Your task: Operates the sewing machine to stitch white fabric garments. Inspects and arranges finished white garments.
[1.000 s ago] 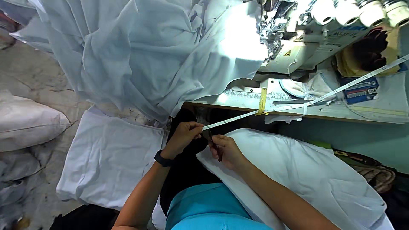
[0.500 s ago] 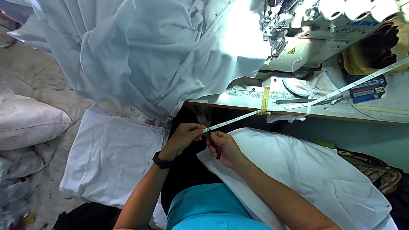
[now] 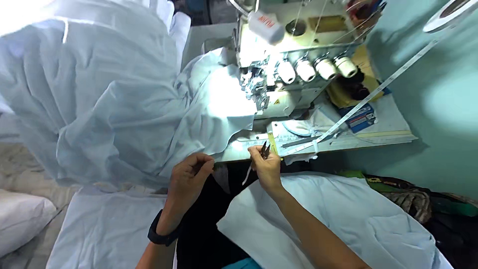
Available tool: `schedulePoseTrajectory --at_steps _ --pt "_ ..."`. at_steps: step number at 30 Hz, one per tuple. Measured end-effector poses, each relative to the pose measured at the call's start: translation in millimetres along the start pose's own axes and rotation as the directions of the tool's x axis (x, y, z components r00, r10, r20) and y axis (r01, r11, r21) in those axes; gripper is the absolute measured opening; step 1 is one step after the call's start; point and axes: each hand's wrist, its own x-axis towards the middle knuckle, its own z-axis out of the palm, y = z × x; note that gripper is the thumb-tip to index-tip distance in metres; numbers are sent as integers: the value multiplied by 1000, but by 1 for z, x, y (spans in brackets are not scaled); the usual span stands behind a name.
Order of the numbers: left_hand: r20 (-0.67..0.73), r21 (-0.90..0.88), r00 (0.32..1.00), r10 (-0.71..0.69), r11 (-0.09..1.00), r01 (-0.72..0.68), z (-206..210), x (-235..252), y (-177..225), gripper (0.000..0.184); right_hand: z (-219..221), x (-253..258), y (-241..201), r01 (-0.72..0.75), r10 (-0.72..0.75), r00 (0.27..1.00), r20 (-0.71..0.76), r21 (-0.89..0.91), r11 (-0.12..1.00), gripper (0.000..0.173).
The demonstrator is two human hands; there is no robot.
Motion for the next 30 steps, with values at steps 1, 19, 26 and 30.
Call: schedulePoseTrajectory --at_steps 1,19,26,30 --pt "-3 34 998 62 998 -62 3 12 6 7 1 11 1 91 -92 995 -49 -20 996 9" --pt "31 522 964 263 818 -240 68 127 20 13 12 24 -33 95 -97 995 33 61 994 5" --pt "120 700 867 483 578 -419 77 103 7 20 11 13 -32 333 -333 943 26 -140 932 18" --pt "229 632 868 440 611 -477 62 105 1 31 14 26 -29 457 -456 888 54 -195 868 9"
